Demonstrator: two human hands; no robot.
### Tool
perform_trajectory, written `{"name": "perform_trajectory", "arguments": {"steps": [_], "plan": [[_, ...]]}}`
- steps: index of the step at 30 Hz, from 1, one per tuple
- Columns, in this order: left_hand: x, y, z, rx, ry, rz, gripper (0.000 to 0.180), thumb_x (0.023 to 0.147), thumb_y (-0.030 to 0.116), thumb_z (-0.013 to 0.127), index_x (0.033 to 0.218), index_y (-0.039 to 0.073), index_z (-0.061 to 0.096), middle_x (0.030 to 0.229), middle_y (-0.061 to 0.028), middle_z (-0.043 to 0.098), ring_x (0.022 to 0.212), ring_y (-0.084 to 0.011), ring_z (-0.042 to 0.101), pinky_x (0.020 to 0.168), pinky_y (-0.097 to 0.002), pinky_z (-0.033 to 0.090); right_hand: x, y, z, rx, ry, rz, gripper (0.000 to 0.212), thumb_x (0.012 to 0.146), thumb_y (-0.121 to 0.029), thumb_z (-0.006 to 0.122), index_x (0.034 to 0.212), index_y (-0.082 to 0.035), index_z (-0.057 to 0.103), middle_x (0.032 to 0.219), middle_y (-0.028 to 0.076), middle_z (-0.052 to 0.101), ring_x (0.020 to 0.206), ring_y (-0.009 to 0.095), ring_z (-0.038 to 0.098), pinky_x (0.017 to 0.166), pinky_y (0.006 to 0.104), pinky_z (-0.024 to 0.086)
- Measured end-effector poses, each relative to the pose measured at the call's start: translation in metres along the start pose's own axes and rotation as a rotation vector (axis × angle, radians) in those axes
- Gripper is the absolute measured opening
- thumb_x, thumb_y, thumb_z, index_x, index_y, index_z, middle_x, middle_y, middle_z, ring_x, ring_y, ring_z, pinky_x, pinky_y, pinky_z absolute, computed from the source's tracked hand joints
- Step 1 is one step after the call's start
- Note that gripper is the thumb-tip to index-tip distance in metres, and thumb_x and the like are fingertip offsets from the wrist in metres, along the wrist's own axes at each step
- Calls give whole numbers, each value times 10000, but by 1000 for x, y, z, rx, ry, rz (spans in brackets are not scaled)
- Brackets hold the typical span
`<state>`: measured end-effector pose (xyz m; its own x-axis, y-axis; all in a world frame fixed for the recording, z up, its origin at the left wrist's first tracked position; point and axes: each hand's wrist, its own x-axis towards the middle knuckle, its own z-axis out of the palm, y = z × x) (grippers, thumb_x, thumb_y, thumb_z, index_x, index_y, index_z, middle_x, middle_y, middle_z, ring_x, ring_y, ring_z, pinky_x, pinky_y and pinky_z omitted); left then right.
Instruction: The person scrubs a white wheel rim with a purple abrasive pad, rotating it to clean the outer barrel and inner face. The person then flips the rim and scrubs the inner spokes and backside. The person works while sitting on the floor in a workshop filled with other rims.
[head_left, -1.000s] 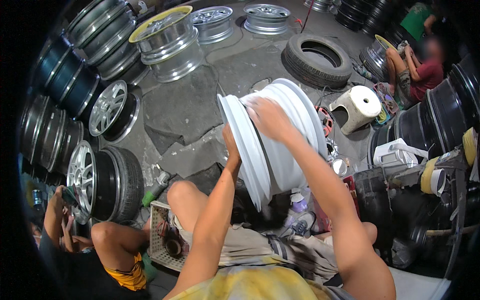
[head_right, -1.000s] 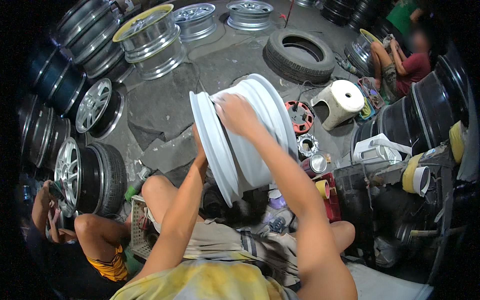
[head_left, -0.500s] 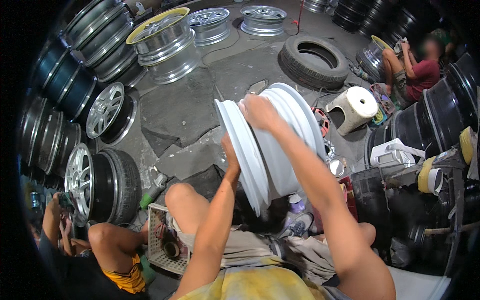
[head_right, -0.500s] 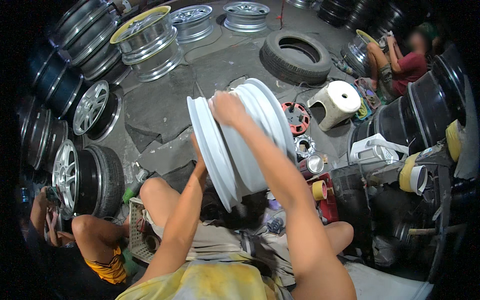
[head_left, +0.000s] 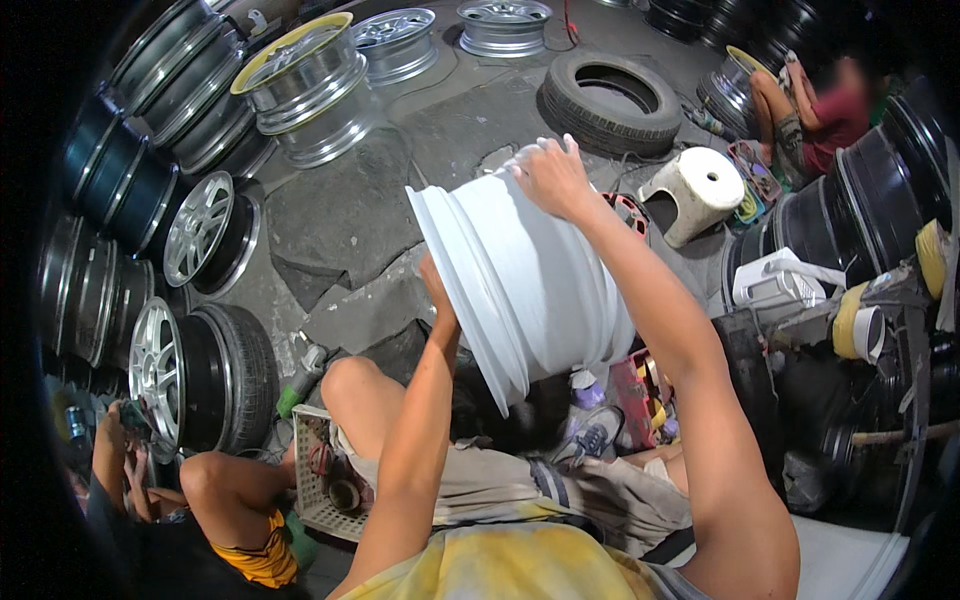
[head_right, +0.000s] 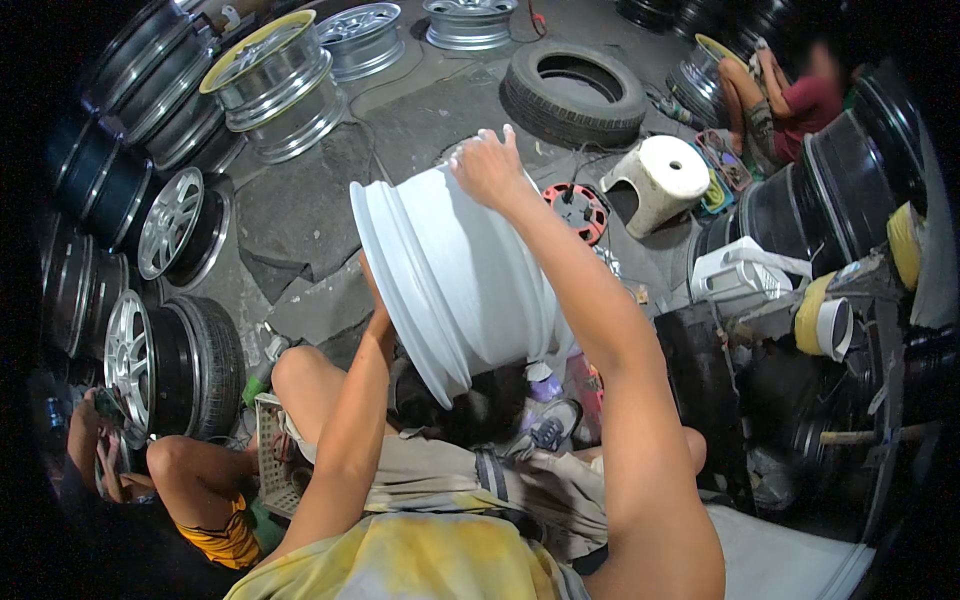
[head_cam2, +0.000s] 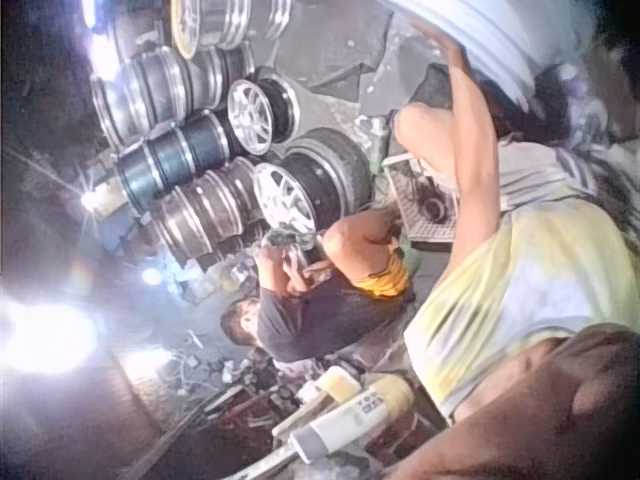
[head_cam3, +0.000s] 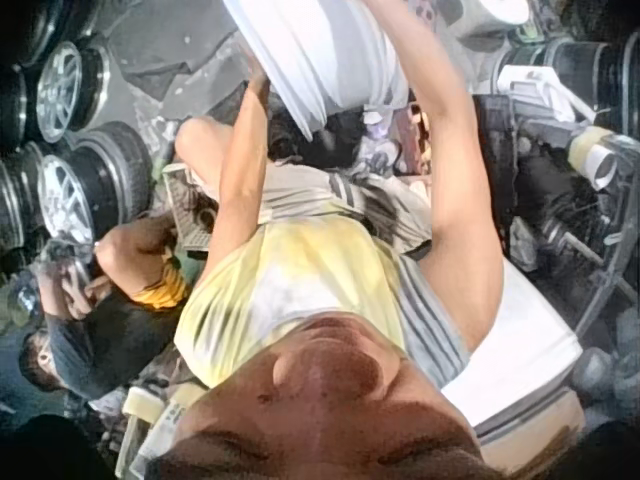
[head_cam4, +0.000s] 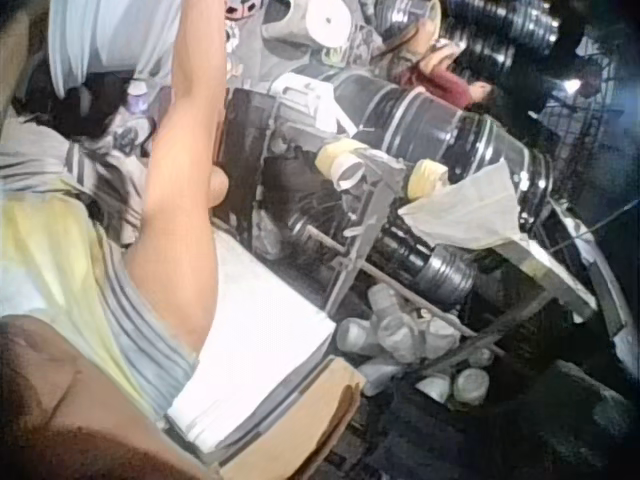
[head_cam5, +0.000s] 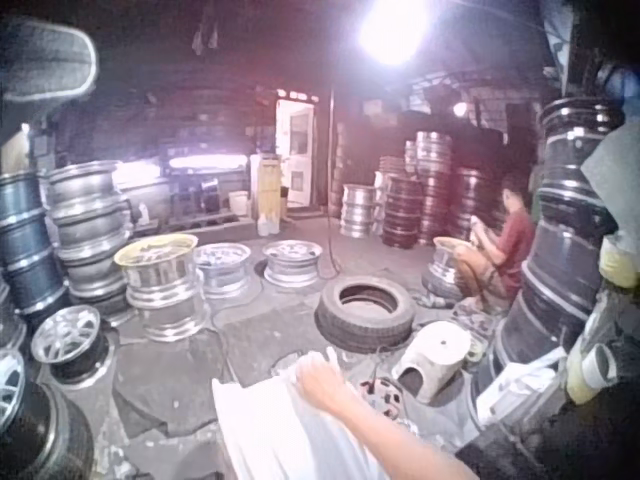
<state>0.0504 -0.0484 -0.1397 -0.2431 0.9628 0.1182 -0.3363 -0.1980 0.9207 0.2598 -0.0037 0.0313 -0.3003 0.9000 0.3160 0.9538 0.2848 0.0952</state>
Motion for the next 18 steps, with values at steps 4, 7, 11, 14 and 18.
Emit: {"name": "perform_trajectory", "arguments": {"steps": [4, 7, 11, 14, 18], "plan": [[47, 2, -22, 72, -2, 54, 437, 1029, 312, 483, 882, -49, 681, 745, -66, 699, 627, -152, 631, 555, -328, 495, -61, -11, -8, 134, 307, 17, 316, 1009, -208, 580, 1296, -149, 699, 1382, 64, 642, 1396, 333, 475, 1178, 591, 295], [77, 1, -29, 148, -48, 120, 434, 1029, 310, 483, 891, -49, 685, 746, -65, 700, 625, -153, 631, 554, -327, 496, -198, -22, 12, 206, 320, 125, 415, 959, -173, 646, 1374, -152, 646, 1494, 38, 566, 1420, 347, 459, 1171, 587, 296], [59, 4, -20, 135, -36, 85, 437, 1031, 314, 482, 902, -51, 684, 746, -68, 700, 631, -158, 636, 561, -333, 499, -236, -21, 24, 299, 293, 138, 411, 992, -159, 594, 1399, -109, 626, 1511, 67, 555, 1426, 361, 448, 1174, 549, 312], [20, 5, -22, 128, -1, 77, 439, 1033, 316, 481, 909, -53, 683, 746, -71, 701, 635, -162, 640, 566, -338, 502, -139, -10, -19, 156, 306, 50, 397, 1012, -172, 562, 1400, -102, 611, 1478, 88, 575, 1352, 344, 527, 1113, 494, 400], [-33, 1, -19, 81, 9, 21, 442, 1035, 320, 480, 920, -55, 683, 747, -74, 701, 642, -167, 645, 573, -343, 505, 20, 21, -7, 72, -159, 9, 365, 1007, -339, 556, 1209, -90, 732, 1284, 120, 700, 1335, 313, 561, 1025, 511, 485]]}}
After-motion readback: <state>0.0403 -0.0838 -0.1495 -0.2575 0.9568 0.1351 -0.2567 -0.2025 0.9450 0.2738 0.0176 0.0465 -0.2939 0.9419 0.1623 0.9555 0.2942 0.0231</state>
